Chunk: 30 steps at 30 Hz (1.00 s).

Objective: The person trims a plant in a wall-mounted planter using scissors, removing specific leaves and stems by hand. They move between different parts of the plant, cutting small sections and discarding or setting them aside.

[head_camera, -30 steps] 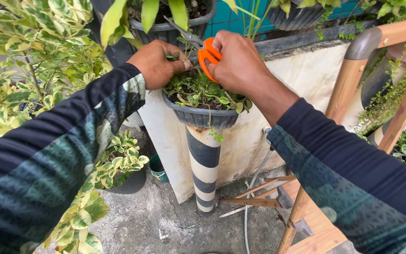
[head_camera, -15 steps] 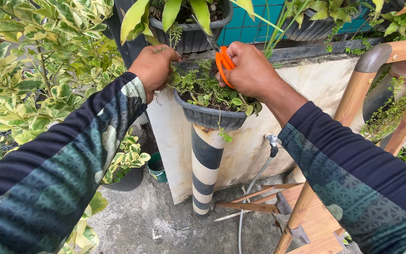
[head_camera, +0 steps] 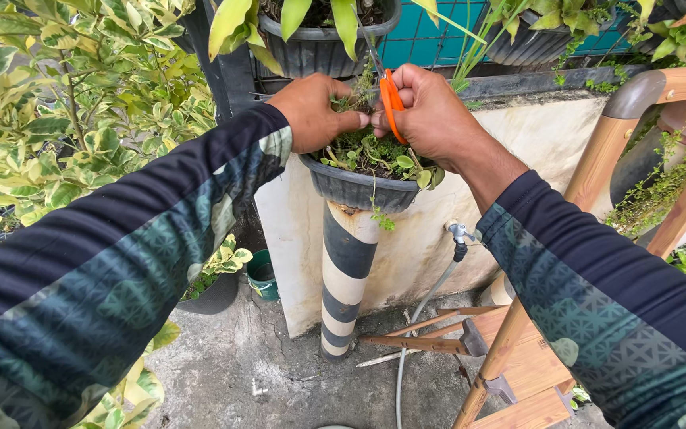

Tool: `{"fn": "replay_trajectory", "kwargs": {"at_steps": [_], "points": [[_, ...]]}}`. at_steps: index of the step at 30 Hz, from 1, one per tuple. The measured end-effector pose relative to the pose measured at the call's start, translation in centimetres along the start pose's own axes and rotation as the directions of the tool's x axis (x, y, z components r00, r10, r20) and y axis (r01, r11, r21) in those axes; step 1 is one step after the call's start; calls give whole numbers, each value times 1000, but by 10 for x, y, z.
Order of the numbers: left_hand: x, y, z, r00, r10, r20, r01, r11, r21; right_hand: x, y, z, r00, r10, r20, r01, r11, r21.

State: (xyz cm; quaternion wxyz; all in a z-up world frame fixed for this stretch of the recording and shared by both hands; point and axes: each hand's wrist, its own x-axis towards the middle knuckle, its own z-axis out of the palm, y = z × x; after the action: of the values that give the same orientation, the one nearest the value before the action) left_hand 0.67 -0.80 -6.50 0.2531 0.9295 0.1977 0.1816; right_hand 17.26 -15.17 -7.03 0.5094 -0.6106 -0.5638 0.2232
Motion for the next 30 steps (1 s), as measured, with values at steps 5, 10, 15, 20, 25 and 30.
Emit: {"fn": "replay_trajectory", "kwargs": {"at_steps": [5,10,15,20,25,30], "points": [[-2,-5,2,994,61,-95,-50,992,117,0,1,0,1000,21,-16,-22,999,-28],[-11,-24,-17,985,-85,-153,49,973,-226,0,-1,0,997,65,-46,-67,996,-63],[-43,-7,-30,948,-299,-114,171,774,-609,3,-2,1,998,54,-26,-55,997,-50],[-110,12,-42,911,-379,-161,155,678,-718,6,10,0,999,20,-37,-24,991,-134],[-193,2,25,744,-668,-35,455,544,-705,6,13,3,999,-34,8,35,994,-102],[-286,-103,135,618,-716,325,775,624,-99,-4,-4,5,1000,7,19,-4,990,-139]]}}
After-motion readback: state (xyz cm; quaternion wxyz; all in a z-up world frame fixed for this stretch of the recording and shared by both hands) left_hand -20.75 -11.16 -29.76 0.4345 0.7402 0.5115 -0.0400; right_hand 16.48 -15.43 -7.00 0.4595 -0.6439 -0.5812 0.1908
